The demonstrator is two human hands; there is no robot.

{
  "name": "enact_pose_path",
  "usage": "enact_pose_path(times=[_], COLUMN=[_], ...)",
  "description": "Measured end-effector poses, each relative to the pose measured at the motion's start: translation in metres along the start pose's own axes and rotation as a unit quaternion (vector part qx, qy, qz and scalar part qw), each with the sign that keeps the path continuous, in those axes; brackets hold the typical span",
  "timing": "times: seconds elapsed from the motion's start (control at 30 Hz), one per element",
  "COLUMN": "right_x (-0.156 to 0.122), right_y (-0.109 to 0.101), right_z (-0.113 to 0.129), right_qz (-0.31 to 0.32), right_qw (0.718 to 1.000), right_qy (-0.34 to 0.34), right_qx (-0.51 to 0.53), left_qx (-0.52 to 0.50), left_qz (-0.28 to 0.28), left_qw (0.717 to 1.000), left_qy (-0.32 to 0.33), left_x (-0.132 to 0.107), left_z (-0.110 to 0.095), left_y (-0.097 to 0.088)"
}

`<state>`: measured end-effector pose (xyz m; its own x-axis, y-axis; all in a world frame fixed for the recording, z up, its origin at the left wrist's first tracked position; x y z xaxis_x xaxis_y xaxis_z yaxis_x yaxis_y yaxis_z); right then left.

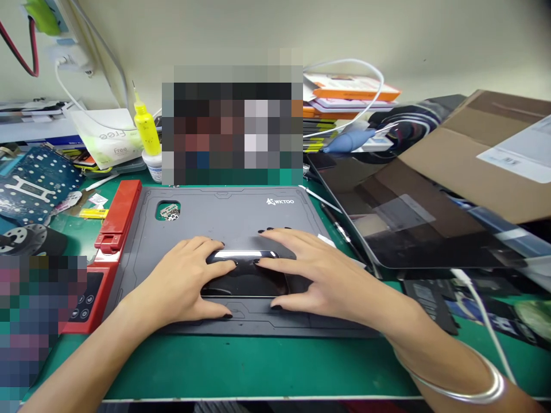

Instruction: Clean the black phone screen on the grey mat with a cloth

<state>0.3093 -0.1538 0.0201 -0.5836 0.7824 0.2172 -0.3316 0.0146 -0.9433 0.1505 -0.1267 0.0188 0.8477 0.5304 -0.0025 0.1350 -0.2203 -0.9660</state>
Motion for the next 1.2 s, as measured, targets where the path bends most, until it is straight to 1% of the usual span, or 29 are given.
enact_pose_path(times=[0.23,0.4,0.5,0.7,0.9,1.2], right_x=[-0.006,-0.011,-0.013,-0.016,-0.014,-0.011], right_y=[-0.009,-0.013,-0.014,-0.015,-0.014,-0.012], right_z=[-0.010,-0.018,-0.022,-0.024,-0.020,-0.016], right_qz=[-0.013,-0.014,-0.015,-0.019,-0.012,-0.013], right_qw=[1.000,1.000,1.000,1.000,1.000,1.000], right_qy=[0.000,0.009,0.014,0.004,-0.004,0.008], right_qx=[-0.012,-0.012,-0.012,-0.009,0.007,0.000], left_qx=[-0.004,0.008,0.017,0.022,0.019,0.012], left_qz=[0.005,0.001,-0.004,-0.015,-0.010,-0.018], left_qw=[1.000,1.000,0.999,0.999,0.999,1.000], left_qy=[-0.013,-0.022,-0.030,-0.040,-0.029,-0.008], left_x=[-0.002,-0.004,-0.007,-0.011,-0.011,-0.008], left_z=[0.005,0.008,0.013,0.023,0.019,0.008], left_y=[-0.001,-0.005,-0.009,-0.013,-0.013,-0.007])
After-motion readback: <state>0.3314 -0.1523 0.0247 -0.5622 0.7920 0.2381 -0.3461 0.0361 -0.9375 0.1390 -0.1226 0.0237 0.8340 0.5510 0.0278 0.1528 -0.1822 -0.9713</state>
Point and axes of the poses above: each hand's wrist, its own x-axis towards the middle knuckle, its own y-axis out of the palm, z = x × y, the point moved 8 cm from there along x, towards the middle knuckle
